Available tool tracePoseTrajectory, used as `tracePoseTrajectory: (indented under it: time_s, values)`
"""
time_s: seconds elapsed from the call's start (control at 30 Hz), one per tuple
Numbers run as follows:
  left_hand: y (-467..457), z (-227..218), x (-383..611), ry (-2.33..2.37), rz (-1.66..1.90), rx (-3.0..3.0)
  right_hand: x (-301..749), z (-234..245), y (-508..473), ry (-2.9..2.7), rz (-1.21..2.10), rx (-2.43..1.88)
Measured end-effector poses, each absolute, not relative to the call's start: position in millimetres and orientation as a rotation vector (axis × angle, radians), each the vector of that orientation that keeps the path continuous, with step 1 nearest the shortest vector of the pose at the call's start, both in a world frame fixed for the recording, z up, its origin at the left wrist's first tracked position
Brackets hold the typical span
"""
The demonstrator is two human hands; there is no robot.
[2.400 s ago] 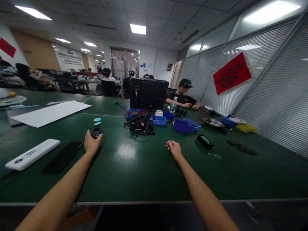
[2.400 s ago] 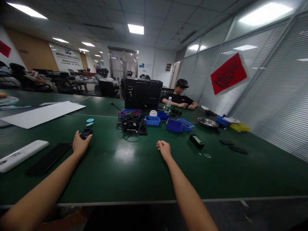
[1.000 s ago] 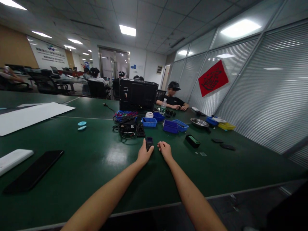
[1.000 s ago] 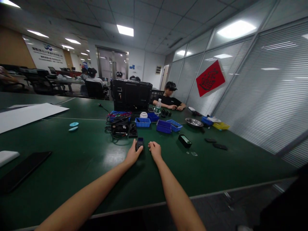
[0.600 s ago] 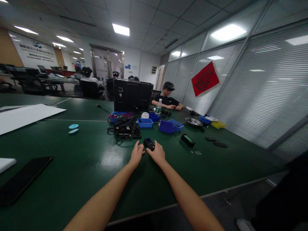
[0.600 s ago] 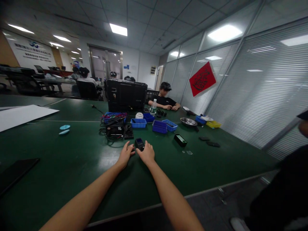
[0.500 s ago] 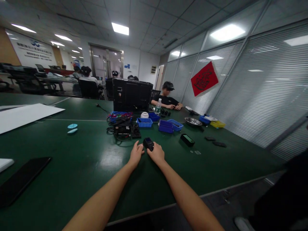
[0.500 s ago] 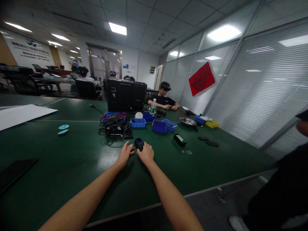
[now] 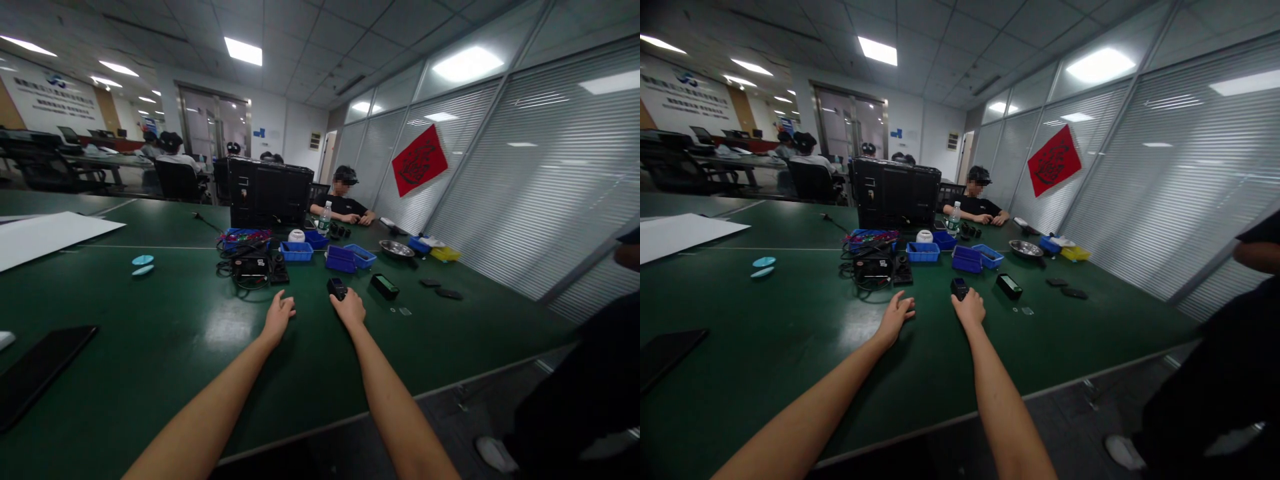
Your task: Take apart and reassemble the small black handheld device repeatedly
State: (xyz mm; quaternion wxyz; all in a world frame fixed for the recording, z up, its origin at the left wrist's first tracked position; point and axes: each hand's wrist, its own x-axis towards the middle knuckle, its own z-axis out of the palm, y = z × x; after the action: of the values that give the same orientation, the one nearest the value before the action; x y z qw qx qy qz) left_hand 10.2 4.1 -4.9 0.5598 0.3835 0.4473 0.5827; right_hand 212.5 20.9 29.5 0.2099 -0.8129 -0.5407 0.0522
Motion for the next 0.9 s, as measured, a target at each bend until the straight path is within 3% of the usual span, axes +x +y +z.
tracePoseTrajectory:
  time_s: [0.9]
  values:
    - [8, -9, 8, 1.032, 1.329, 0.929, 227, 38, 22, -1.475, 0.127, -2.302]
